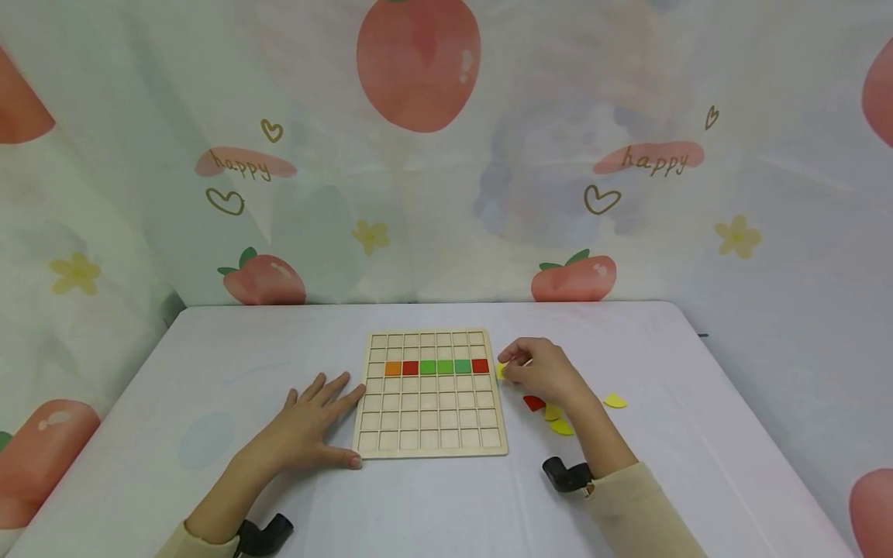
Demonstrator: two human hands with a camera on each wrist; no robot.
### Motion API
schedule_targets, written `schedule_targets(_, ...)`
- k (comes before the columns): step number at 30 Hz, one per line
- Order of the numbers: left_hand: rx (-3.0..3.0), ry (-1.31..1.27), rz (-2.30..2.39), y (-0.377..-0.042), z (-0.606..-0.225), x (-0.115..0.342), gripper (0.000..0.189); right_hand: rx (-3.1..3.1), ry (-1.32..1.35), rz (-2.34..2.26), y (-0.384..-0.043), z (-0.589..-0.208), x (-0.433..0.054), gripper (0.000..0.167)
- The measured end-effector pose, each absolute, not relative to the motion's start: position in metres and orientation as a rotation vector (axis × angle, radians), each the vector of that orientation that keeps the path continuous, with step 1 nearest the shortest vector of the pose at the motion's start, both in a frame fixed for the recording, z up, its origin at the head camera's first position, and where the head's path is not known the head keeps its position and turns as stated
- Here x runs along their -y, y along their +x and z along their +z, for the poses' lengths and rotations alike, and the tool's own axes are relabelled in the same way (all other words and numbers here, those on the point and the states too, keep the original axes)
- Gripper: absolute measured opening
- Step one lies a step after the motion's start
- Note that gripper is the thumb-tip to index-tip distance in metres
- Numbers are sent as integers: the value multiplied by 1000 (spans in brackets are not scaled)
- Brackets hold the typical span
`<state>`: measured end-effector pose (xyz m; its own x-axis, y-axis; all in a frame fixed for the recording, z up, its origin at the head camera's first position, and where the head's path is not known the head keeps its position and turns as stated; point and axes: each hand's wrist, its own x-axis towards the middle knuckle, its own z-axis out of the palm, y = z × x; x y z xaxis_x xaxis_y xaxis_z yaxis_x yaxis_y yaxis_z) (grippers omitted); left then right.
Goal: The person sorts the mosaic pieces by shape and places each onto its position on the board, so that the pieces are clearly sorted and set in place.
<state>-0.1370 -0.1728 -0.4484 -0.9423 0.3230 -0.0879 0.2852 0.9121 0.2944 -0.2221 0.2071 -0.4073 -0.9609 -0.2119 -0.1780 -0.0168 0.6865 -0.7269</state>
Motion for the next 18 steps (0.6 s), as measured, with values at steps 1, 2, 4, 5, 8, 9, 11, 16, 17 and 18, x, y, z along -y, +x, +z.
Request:
schedule_targets(1,-2940,471,422,-137,-448,173,108,-2647,-187,-1150,-222,-408,-206,17)
schedule_targets(2,-2939,470,421,-137,-449,173,108,-2637,-190,-1167,-222,-408,-205,18)
schedule_targets(4,-2942,471,418,-137,-448,173,108,-2619,-203,-1202,-222,-408,-202,19)
schedule_targets(5,-2944,470,416,-137,-448,172,108,-2611,-211,-1217,-222,-407,-201,19)
schedule_targets(8,-2945,465,413,-137,-447,172,109,-2593,-226,-1253,-222,-408,-196,18)
schedule_targets(9,-2947,465,416,-137,-447,172,108,-2591,-231,-1261,-223,-408,-194,18)
schedule_targets(11,-2946,463,419,-137,-447,172,108,-2587,-241,-1273,-223,-408,-190,17)
schedule_targets(16,-2940,458,419,-136,-447,172,108,-2570,-250,-1306,-223,-407,-181,16)
schedule_targets(17,-2941,460,423,-136,-447,172,108,-2568,-263,-1309,-223,-407,-179,16)
schedule_targets(18,-2938,459,423,-136,-447,172,108,-2565,-263,-1315,-223,-406,-177,16)
